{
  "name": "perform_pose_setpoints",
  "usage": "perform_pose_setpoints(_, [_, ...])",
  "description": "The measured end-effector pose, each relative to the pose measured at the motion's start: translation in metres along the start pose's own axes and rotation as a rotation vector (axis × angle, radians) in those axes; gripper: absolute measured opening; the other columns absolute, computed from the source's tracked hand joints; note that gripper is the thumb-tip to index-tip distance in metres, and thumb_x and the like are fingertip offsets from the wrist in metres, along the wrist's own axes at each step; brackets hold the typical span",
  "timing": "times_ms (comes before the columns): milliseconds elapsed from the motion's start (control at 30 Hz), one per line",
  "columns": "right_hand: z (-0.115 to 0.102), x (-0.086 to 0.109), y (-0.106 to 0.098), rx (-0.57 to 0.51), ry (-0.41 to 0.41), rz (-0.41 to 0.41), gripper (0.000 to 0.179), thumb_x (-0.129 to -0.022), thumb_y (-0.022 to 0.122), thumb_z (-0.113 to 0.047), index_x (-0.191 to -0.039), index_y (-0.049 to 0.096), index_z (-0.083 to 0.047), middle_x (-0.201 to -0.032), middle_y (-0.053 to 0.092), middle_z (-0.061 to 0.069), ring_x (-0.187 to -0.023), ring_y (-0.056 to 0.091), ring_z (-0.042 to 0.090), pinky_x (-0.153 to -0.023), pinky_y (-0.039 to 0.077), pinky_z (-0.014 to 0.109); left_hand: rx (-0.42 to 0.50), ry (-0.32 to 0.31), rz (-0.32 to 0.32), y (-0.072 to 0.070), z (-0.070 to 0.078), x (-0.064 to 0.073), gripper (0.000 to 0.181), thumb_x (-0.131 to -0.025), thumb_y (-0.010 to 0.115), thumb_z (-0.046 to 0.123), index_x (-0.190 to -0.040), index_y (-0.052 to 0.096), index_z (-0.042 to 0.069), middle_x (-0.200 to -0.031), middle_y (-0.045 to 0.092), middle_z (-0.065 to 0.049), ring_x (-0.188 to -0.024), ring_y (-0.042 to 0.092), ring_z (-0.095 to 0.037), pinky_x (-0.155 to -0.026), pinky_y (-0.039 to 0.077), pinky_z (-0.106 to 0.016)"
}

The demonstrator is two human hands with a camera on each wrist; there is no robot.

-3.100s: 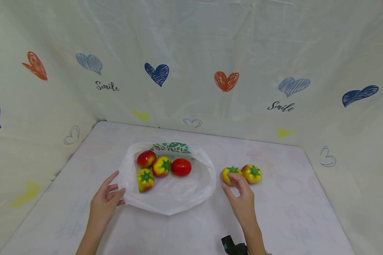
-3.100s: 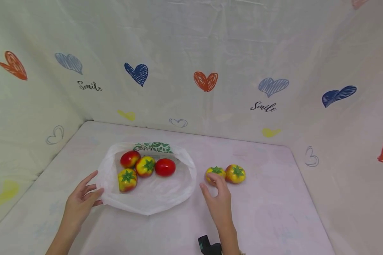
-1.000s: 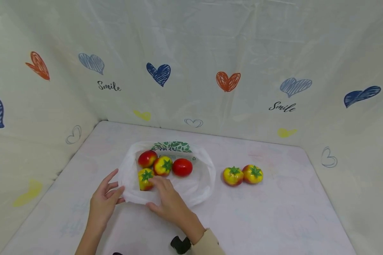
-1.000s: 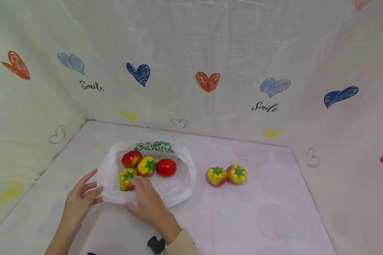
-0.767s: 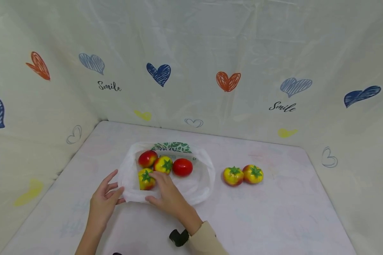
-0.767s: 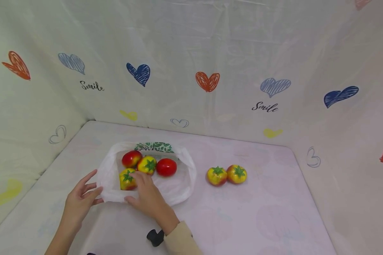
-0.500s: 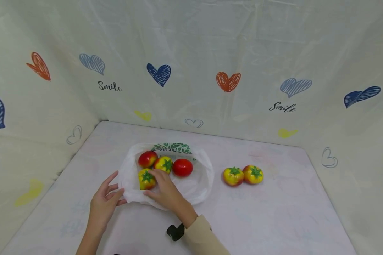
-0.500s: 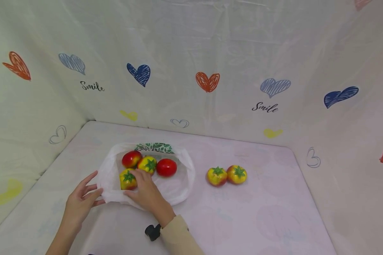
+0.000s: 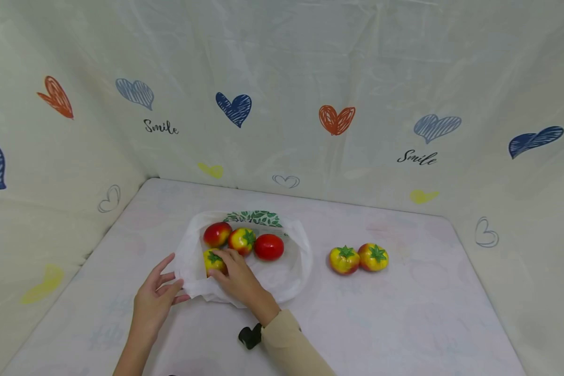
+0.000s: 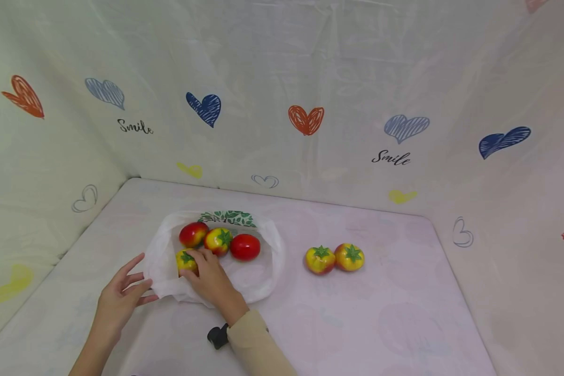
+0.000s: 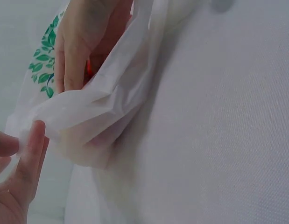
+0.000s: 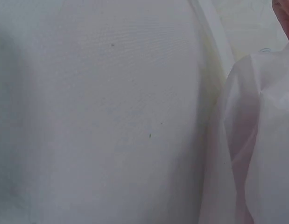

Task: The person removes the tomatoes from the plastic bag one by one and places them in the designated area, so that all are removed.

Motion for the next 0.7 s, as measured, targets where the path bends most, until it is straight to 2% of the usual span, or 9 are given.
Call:
perform_pose_setpoints(167, [-0.0010, -0.0040, 0.0024, -0.010, 0.015, -0.001, 0.055, -0.088, 0.062, -0.038, -0.137, 0.041, -0.025, -0.129, 0.046, 0.000, -0.116, 0.048, 0.015, -0.104, 0.043, 0.030, -0.006, -0.004, -0.005, 0.0004, 0.0003, 0.0005, 0.061, -0.087, 0.066, 0.025, -0.138, 0.037, 0.044, -0.116, 0.054, -0.009, -0.078, 0.067, -0.009, -0.062, 0.058, -0.030])
perform_pose_setpoints(500, [-0.0044, -0.0057, 0.0078, -0.043, 0.047, -0.015, 0.055, -0.084, 0.070, -0.023, -0.131, 0.042, -0.023, -0.129, 0.043, 0.000, -0.116, 0.047, 0.013, -0.101, 0.045, 0.027, -0.064, -0.054, 0.007, 0.0025, -0.0009, -0.0003, 0.061, -0.088, 0.064, 0.028, -0.137, 0.034, 0.049, -0.119, 0.054, -0.008, -0.081, 0.067, -0.011, -0.063, 0.058, -0.030])
perform_pose_setpoints(700, [-0.0048, -0.0014, 0.0079, -0.024, 0.041, -0.001, 0.053, -0.082, 0.071, -0.021, -0.128, 0.044, -0.022, -0.127, 0.044, 0.000, -0.114, 0.048, 0.012, -0.100, 0.045, 0.026, -0.075, -0.035, 0.008, 0.0030, -0.0003, 0.0001, 0.060, -0.089, 0.063, 0.029, -0.137, 0.033, 0.049, -0.118, 0.055, -0.008, -0.081, 0.068, -0.012, -0.062, 0.058, -0.029])
Point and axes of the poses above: each hand's wrist, its own x-axis away from the middle knuckle, its own y-axis out of the palm, z = x × y, the point moved 2 cm from there along -x, towards the middle knuckle
